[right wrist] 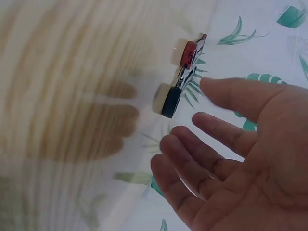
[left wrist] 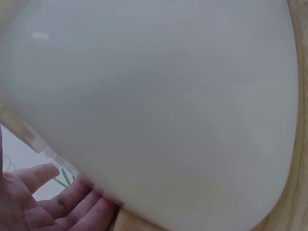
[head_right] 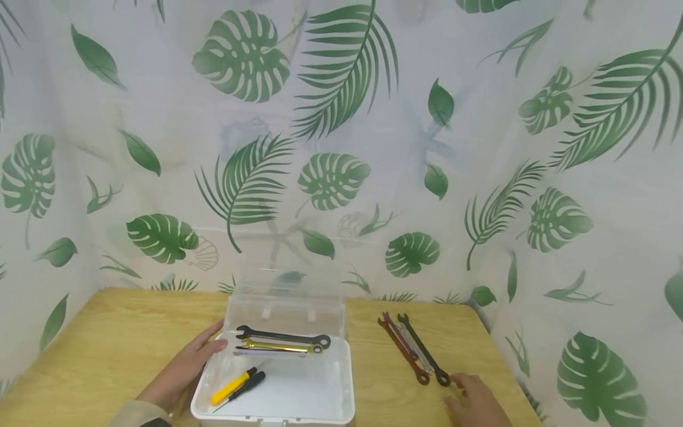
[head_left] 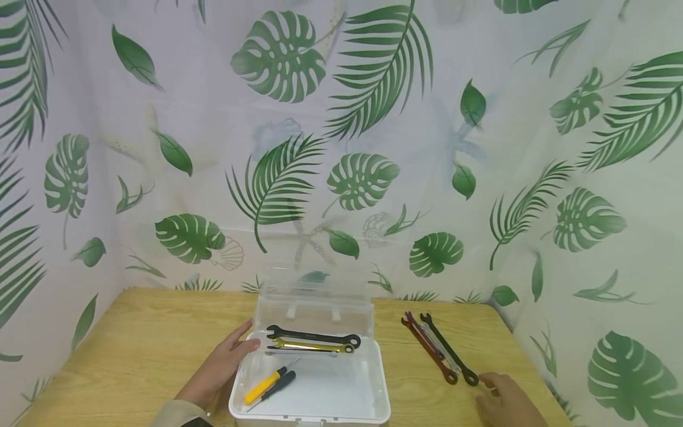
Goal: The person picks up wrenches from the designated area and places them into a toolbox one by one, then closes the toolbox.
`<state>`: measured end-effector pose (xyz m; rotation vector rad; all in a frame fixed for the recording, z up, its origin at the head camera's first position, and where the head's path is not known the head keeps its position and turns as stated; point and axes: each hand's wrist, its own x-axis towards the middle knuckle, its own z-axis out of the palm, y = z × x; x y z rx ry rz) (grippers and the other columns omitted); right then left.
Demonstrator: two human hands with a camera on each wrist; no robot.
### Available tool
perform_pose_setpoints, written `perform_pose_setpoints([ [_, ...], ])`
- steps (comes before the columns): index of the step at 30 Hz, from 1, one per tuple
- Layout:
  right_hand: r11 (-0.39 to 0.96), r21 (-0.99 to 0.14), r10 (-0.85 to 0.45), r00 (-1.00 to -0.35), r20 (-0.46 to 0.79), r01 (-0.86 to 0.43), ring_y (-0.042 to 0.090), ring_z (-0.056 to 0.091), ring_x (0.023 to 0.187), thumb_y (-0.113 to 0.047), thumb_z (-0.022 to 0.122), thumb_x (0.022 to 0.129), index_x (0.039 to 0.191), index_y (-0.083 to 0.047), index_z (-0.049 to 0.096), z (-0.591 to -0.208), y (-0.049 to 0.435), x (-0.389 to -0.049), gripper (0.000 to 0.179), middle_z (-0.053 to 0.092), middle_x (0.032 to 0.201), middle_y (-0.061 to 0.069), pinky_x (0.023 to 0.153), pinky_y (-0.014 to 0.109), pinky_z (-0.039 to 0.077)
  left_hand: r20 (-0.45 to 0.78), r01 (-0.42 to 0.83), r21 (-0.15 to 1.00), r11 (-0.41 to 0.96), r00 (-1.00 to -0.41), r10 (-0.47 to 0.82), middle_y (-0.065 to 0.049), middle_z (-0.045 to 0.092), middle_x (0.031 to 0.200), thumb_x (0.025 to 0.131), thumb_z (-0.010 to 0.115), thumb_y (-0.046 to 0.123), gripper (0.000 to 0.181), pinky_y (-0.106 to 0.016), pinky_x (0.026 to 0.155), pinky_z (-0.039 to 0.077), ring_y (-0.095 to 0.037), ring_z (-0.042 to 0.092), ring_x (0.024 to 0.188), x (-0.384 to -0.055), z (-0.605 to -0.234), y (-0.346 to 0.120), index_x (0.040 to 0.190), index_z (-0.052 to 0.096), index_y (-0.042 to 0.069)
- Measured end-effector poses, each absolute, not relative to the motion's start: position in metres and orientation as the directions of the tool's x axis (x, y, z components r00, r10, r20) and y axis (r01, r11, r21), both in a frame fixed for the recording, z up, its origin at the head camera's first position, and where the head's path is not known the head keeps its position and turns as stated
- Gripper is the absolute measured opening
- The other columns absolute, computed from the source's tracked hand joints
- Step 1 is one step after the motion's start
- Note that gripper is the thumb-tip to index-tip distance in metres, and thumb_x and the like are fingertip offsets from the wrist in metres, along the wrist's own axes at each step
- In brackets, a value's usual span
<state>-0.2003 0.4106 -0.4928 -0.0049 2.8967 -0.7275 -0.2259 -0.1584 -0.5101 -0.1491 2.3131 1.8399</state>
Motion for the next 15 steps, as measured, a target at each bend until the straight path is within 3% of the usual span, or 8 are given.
perform_pose_setpoints([
  [4, 0.869, -0.485, 0.003, -0.981, -0.196, 0.099, 0.034, 0.064, 0.108, -0.023, 0.063, 0.098, 0.133, 0.009, 0.058, -0.494, 0.409, -0.203, 0.048, 0.066, 0.121, 0.016, 0.090, 0.057, 0.055, -0.204, -0.192, 0.957, 0.218, -0.978, 0.034, -0.025, 0.058, 0.143, 0.099, 0.062, 0.054, 0.082, -0.071, 0.108, 0.039, -0.043, 0.059, 0.127, -0.226, -0.510, -0.158, 0.164, 0.029, 0.018],
  [9, 0.893, -0.446, -0.027, -0.983, -0.182, 0.058, 0.034, 0.066, 0.104, -0.023, 0.069, 0.097, 0.126, 0.013, 0.060, -0.495, 0.409, -0.208, 0.047, 0.069, 0.110, 0.012, 0.090, 0.057, 0.055, -0.208, -0.197, 0.961, 0.195, -0.977, 0.038, -0.025, 0.057, 0.144, 0.098, 0.063, 0.055, 0.084, -0.071, 0.109, 0.038, -0.042, 0.059, 0.127, -0.226, -0.509, -0.157, 0.164, 0.028, 0.018],
  [12, 0.905, -0.424, -0.037, -0.987, -0.157, 0.034, 0.027, 0.066, 0.093, -0.018, 0.071, 0.094, 0.109, 0.007, 0.067, -0.493, 0.406, -0.212, 0.030, 0.069, 0.097, 0.005, 0.084, 0.051, 0.056, -0.213, -0.203, 0.963, 0.178, -0.976, 0.039, -0.025, 0.057, 0.143, 0.098, 0.063, 0.054, 0.083, -0.070, 0.110, 0.037, -0.041, 0.059, 0.126, -0.225, -0.509, -0.157, 0.164, 0.028, 0.017],
  [15, 0.913, -0.406, -0.028, -0.990, -0.141, 0.033, 0.019, 0.057, 0.078, -0.015, 0.070, 0.090, 0.089, -0.004, 0.065, -0.489, 0.400, -0.216, 0.011, 0.063, 0.083, 0.000, 0.073, 0.041, 0.052, -0.220, -0.210, 0.961, 0.179, -0.975, 0.040, -0.026, 0.057, 0.144, 0.099, 0.062, 0.053, 0.083, -0.071, 0.110, 0.037, -0.041, 0.059, 0.127, -0.225, -0.509, -0.158, 0.164, 0.028, 0.016],
])
